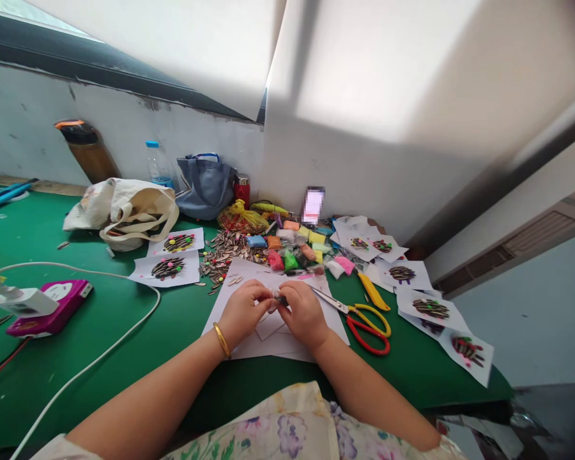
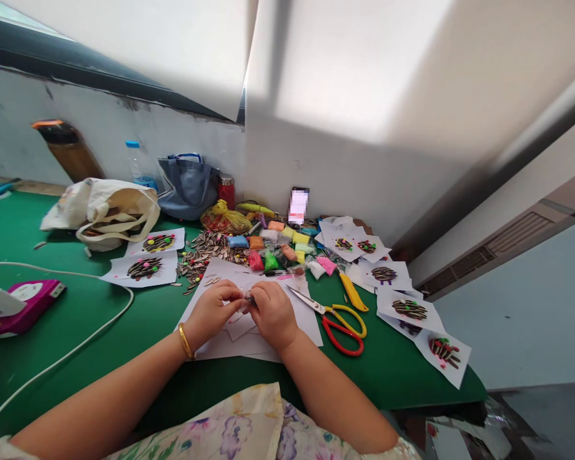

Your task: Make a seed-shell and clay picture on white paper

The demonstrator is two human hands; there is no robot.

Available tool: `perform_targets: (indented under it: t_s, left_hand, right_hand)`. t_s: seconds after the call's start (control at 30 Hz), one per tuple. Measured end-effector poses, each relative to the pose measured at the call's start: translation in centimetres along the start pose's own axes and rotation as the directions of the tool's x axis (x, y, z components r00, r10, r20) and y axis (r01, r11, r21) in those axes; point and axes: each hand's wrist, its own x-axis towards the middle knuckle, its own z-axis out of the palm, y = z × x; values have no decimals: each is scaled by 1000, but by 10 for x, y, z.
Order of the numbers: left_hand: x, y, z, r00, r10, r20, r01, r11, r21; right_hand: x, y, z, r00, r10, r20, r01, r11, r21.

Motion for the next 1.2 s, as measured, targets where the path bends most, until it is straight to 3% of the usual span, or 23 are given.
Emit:
perform_targets:
  t_s: [0.2, 0.57, 0.77, 1.03, 1.2]
  left_hand:
    - [0, -2, 2, 997, 33, 67, -38, 997, 70]
    - [-3, 9, -1, 992, 126, -17, -125, 991, 52]
    - [-2, 3, 0, 992, 126, 1, -125, 989, 74]
    - [-2, 3, -2, 962, 270, 37, -272, 948, 165]
    - [-1, 8, -4, 982, 187, -12, -185, 976, 118]
  right_hand:
    - [-3, -1, 1, 1000, -10, 17, 10, 1000, -27]
    - [1, -1, -3, 997, 25, 75, -23, 1000, -19]
    - [-1, 1, -2, 997, 25, 73, -25, 1000, -8]
    - [-1, 2, -1, 993, 46, 110, -46, 999, -4]
    - [-1, 7, -2, 989, 124, 78, -128, 990, 60]
